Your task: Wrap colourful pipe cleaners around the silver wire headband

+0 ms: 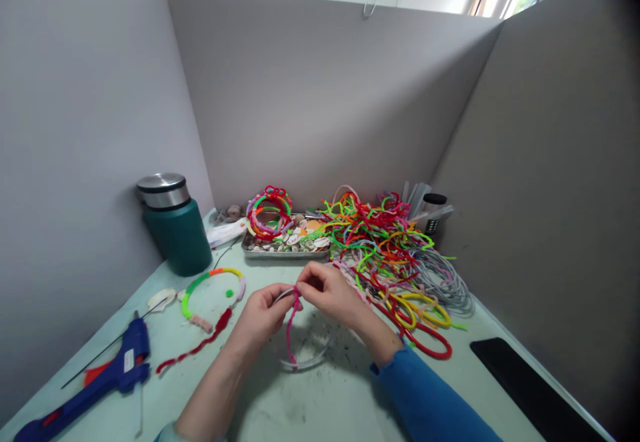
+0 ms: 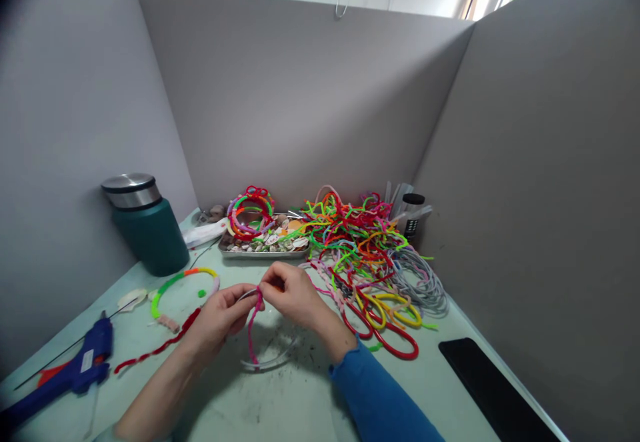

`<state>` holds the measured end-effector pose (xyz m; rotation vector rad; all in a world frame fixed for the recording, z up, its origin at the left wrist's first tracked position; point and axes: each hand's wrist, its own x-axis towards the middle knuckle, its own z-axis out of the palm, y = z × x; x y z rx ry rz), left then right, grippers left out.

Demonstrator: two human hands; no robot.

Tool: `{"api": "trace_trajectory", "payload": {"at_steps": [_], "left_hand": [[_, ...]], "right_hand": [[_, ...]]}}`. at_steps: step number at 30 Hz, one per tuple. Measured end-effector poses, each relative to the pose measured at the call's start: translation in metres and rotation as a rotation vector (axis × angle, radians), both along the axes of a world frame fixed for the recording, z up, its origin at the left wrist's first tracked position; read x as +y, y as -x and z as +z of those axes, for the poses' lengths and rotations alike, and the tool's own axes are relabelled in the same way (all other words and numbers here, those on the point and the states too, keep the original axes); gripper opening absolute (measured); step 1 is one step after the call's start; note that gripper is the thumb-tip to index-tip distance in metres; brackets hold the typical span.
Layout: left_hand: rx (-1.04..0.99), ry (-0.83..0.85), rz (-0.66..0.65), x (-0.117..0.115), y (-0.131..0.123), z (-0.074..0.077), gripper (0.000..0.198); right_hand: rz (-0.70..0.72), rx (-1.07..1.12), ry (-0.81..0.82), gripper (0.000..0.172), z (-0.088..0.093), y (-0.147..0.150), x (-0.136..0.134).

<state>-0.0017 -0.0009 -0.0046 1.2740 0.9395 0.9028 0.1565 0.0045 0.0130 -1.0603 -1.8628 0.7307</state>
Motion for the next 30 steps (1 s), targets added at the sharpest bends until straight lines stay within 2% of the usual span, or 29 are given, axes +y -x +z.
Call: {"api": "trace_trajectory", "payload": {"at_steps": [6, 14, 20, 30], "left_hand": [[0.124, -0.196, 0.131, 0.002, -0.002, 0.001, 0.023], [0.278, -0.365, 0.197, 0.001, -0.002, 0.002, 0.019], [0.473, -0.596, 0.265, -0.003, -0.004, 0.002, 0.014], [0.426, -0.569, 0.282, -0.008, -0.003, 0.004, 0.025]], "right_hand": [[-0.027, -0.023, -0.022, 0.006, -0.002, 0.001, 0.001], [-0.014, -0.026, -0.023, 0.005, -0.002, 0.001, 0.001], [-0.011, -0.024, -0.001, 0.007, -0.002, 0.001, 0.0], [-0.044, -0.039, -0.003, 0.008, -0.005, 0.0, 0.003]]}}
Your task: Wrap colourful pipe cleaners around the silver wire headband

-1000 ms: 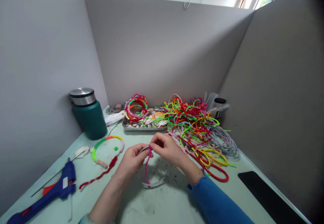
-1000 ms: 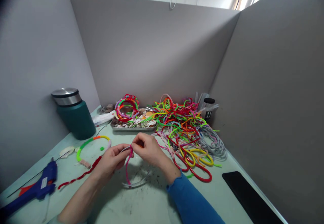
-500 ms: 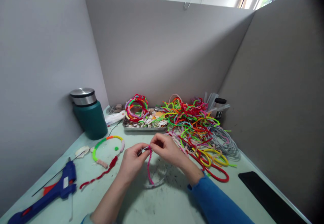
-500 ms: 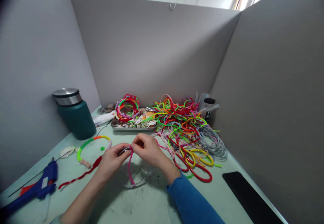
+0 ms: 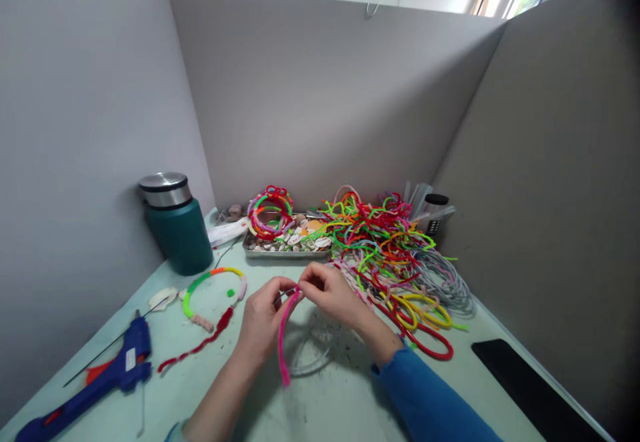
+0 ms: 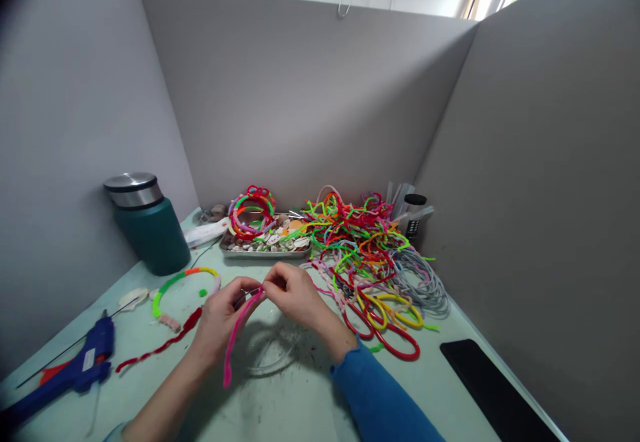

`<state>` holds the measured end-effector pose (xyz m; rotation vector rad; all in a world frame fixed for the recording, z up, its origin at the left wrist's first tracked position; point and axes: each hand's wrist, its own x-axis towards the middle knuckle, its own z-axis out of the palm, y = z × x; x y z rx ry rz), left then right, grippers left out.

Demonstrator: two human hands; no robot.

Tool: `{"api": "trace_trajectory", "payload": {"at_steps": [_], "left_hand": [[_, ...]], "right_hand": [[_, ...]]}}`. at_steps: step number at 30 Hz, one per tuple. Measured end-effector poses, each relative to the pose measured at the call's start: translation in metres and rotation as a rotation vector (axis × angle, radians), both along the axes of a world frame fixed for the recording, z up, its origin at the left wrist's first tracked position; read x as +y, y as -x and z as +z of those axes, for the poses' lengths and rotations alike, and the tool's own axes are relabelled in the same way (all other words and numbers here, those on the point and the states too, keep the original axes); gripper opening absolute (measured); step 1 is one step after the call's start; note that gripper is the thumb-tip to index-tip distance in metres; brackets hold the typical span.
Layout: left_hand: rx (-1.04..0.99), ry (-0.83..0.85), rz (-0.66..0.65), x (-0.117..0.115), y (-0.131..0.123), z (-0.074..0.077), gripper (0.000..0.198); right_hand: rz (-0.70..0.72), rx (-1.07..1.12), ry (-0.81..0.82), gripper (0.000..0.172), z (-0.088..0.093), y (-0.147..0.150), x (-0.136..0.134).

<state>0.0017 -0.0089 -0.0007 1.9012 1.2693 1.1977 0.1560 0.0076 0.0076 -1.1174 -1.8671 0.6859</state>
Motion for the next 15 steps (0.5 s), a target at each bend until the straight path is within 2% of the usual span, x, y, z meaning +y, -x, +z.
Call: {"api": "trace_trajectory", "payload": {"at_steps": [15], "left_hand": [[-0.065, 0.047, 0.011, 0.0086, 0.0045, -0.0029, 0.027]], "right_hand": [[0.037, -0.001, 0.015, 0.011, -0.0007, -0.0005, -0.0009]]}}
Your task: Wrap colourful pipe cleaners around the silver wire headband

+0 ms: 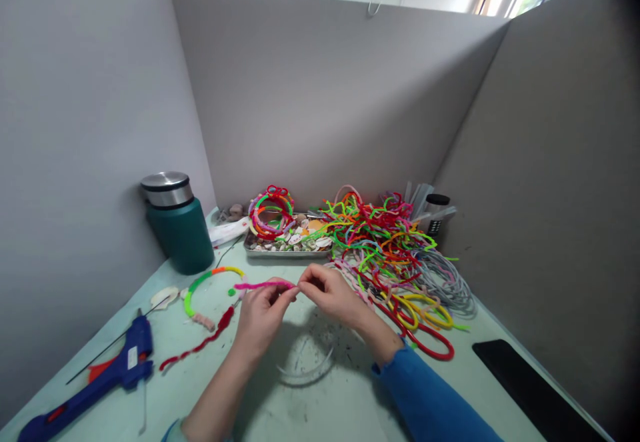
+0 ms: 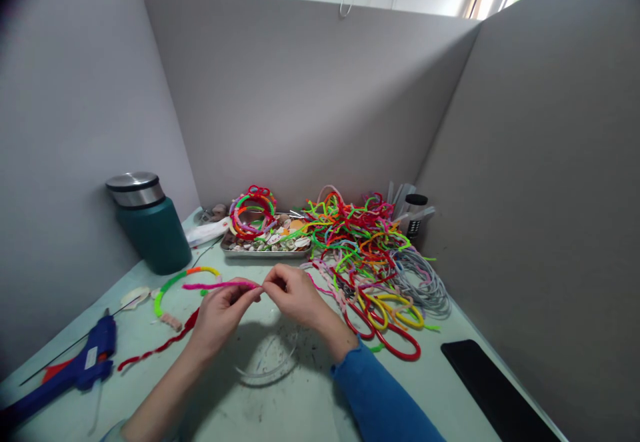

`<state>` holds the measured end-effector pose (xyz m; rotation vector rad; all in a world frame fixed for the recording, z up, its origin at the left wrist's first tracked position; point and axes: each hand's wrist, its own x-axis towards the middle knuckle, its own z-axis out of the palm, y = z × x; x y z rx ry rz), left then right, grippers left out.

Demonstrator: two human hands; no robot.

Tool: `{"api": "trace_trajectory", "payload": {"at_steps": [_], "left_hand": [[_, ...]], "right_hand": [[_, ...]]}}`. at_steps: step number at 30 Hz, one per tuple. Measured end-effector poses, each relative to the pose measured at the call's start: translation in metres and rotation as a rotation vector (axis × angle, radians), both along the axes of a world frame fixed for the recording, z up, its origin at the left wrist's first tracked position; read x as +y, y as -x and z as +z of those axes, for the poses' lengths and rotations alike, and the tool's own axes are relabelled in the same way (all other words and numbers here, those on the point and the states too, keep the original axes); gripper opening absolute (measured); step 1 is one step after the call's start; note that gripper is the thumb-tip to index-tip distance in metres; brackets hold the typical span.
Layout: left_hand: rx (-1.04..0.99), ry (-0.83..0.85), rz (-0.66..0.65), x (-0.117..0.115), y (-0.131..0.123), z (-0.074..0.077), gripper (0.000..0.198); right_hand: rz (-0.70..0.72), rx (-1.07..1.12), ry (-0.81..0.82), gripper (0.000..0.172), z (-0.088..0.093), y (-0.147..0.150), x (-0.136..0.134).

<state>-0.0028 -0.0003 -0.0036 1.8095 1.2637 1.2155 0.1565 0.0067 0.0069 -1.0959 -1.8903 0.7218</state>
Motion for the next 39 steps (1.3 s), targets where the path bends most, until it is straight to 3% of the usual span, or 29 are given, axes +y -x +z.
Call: {"api": "trace_trajectory", "payload": {"at_steps": [10, 23, 27, 33, 39], "left_hand": [[-0.246, 0.351, -0.024, 0.006, -0.001, -0.005, 0.032], [-0.497, 0.555, -0.171, 0.006, 0.003, -0.007, 0.032], [-0.477, 0.535, -0.149, 0.005, 0.003, -0.007, 0.032], [-0.397, 0.403, -0.018, 0.006, -0.002, -0.007, 0.035], [-0.223, 0.185, 0.017, 0.004, -0.002, -0.006, 0.022]], "right_hand": [[0.01, -0.059, -0.027, 0.011, 0.0, 0.002, -0.002], [0.041, -0.079, -0.078, 0.009, 0.001, 0.003, -0.004], [0.029, -0.078, -0.058, 0.01, 0.001, 0.003, -0.003], [-0.05, -0.035, -0.003, 0.01, -0.008, 0.003, 0.004], [-0.106, 0.007, 0.028, 0.01, -0.015, 0.0, 0.011]]}}
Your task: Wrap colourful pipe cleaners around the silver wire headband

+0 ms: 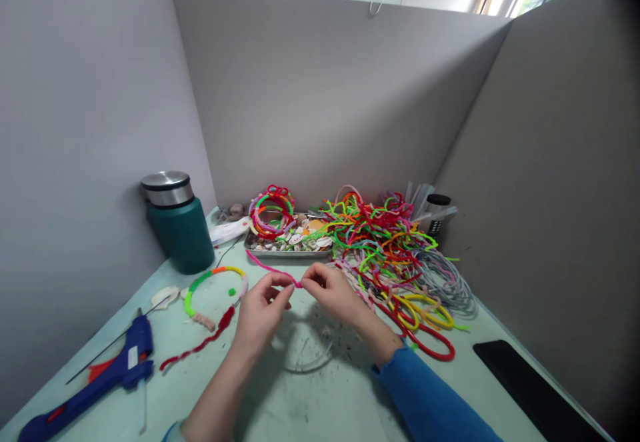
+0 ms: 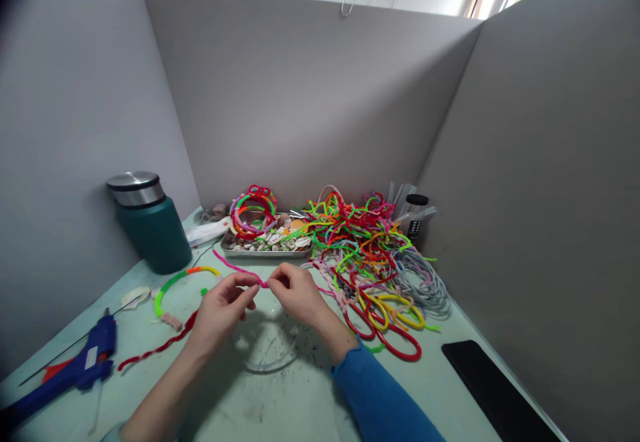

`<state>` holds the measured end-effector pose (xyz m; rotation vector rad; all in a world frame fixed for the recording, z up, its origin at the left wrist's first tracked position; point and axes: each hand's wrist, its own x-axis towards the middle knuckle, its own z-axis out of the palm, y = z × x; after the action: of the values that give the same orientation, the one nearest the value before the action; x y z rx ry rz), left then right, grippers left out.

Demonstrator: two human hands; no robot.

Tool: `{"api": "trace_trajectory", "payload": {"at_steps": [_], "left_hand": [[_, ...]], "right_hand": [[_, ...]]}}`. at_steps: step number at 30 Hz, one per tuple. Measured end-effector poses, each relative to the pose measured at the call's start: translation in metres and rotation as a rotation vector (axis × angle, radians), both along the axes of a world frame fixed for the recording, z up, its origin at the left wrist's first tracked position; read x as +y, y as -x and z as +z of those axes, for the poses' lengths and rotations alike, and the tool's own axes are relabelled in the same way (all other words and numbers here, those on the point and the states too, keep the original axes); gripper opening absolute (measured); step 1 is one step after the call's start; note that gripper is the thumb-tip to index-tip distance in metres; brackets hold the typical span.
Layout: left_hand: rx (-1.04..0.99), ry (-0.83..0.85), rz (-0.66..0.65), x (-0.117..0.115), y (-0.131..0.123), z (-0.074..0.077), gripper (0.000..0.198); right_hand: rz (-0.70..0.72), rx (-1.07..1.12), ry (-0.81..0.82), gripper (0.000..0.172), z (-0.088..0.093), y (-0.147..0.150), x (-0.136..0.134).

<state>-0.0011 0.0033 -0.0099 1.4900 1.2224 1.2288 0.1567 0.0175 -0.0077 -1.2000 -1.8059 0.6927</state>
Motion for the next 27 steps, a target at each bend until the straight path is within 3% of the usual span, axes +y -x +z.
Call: {"api": "trace_trajectory", "payload": {"at_steps": [4, 12, 21, 27], "left_hand": [[0.174, -0.206, 0.017, 0.0, 0.001, -0.002, 0.014], [0.331, -0.459, 0.041, -0.001, 0.0, -0.004, 0.019], [0.301, -0.424, 0.018, -0.002, -0.001, -0.001, 0.018], [0.191, -0.266, -0.035, -0.001, 0.0, -0.001, 0.019]], "right_hand": [[-0.015, 0.018, 0.009, 0.011, 0.0, 0.0, 0.001], [0.001, 0.001, -0.004, 0.012, 0.004, 0.0, -0.001], [0.053, 0.016, -0.058, 0.011, 0.008, 0.001, -0.007], [0.061, 0.013, -0.079, 0.012, 0.011, 0.001, -0.009]]}}
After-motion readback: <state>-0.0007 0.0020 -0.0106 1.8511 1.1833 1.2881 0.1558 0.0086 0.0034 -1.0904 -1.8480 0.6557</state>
